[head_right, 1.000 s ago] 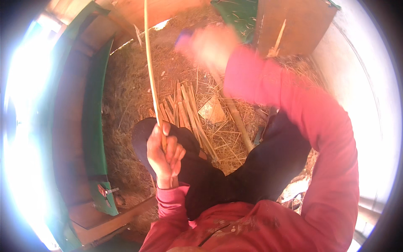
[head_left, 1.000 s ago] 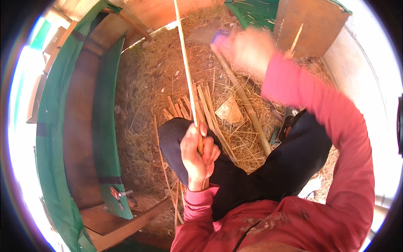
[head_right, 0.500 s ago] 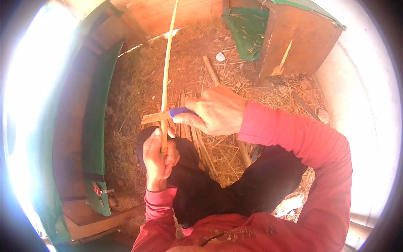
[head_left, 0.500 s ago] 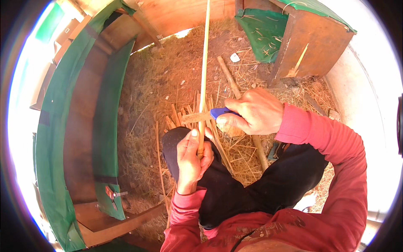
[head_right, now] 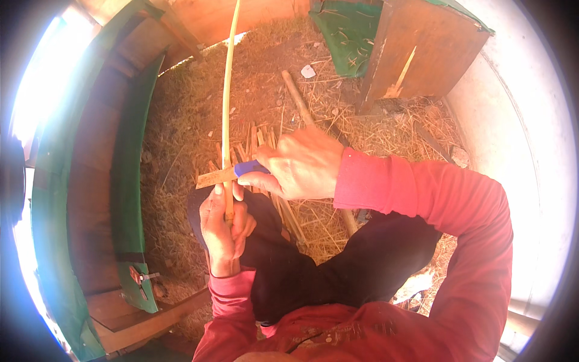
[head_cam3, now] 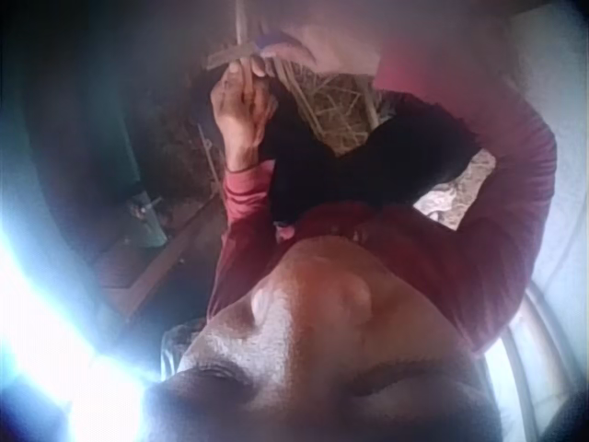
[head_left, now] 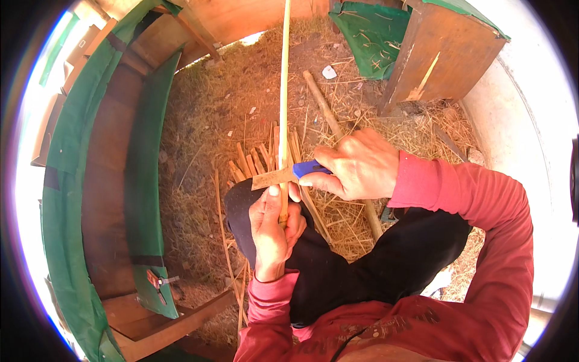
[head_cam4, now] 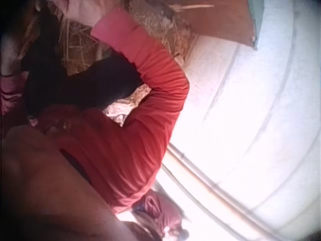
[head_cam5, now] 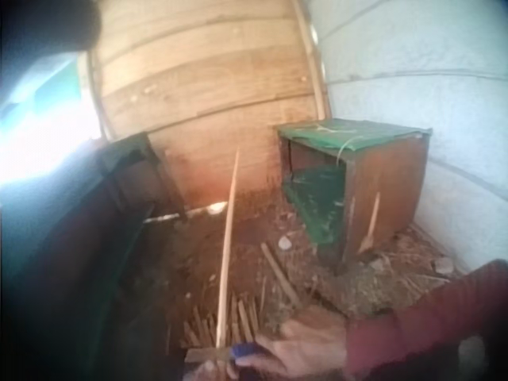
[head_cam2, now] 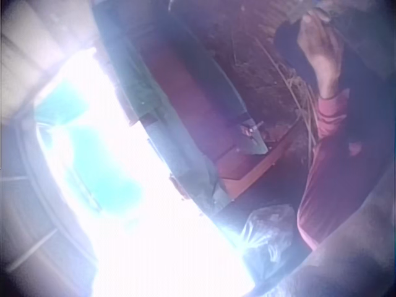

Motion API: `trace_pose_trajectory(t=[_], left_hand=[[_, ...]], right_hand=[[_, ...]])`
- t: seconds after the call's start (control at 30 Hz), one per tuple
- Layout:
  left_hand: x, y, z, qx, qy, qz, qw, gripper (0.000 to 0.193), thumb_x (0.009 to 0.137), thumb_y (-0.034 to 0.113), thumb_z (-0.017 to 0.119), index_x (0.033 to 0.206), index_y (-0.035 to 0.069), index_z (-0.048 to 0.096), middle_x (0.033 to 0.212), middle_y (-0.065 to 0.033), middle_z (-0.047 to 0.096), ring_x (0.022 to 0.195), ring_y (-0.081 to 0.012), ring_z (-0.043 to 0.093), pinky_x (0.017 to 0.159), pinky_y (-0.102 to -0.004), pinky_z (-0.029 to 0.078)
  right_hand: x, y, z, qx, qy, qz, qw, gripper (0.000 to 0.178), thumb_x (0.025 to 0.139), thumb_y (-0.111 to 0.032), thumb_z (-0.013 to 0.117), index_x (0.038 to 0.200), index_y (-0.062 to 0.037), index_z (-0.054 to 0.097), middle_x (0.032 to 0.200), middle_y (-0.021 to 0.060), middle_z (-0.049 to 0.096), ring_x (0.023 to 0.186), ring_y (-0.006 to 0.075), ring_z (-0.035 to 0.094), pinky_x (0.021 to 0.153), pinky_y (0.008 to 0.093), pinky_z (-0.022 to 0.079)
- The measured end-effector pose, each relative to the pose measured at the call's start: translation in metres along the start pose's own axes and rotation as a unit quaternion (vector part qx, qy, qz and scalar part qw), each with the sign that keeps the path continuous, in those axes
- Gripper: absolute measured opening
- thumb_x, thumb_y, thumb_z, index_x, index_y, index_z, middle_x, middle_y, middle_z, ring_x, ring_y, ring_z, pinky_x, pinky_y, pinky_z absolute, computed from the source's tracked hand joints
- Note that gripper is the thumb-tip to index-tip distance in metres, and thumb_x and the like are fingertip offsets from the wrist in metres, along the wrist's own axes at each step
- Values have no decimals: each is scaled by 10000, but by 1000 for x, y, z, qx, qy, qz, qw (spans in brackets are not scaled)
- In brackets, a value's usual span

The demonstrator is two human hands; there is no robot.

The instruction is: The person sits on the ground and uses a knife to shave a long, thin stick. They hold the stick vertically with one hand and scrape the surface with the knife in the other hand, creating wood shavings.

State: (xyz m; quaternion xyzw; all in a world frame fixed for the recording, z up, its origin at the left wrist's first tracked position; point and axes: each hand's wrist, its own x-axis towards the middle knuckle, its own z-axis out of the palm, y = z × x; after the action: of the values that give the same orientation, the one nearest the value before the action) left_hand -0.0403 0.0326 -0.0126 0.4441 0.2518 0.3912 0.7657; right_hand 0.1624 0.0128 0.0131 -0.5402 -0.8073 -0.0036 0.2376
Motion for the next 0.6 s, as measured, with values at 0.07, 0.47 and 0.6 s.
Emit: trace_pose_trajectory(t=[0.07, 0.47, 0.6], left_hand=[[0, -4, -3, 20, 4, 16, 1000, 381, 1039, 330, 339, 951, -1, 506, 431, 32, 310, 313, -38, 195, 317, -214, 172], [5, 8, 2, 11, 98, 29, 995, 329, 1031, 308, 361, 942, 28, 512, 431, 59, 287, 305, -31, 194, 313, -208, 137], [-48, 0, -7, 34, 6, 54, 998, 315, 1026, 288, 387, 922, 22, 520, 420, 50, 295, 291, -38, 204, 304, -214, 154]], right_hand=[[2, 2, 1, -36, 11, -14, 999, 474, 871, -488, 591, 711, -41, 579, 440, 145, 477, 393, 352, 527, 378, 442, 393], [43, 36, 15, -69, 4, 62, 996, 588, 911, -565, 467, 698, -38, 619, 454, 105, 527, 397, 281, 555, 398, 391, 436], [23, 161, -46, -162, 221, 348, 897, 659, 956, -569, 340, 779, -32, 678, 588, 143, 611, 558, 310, 633, 537, 412, 508]])
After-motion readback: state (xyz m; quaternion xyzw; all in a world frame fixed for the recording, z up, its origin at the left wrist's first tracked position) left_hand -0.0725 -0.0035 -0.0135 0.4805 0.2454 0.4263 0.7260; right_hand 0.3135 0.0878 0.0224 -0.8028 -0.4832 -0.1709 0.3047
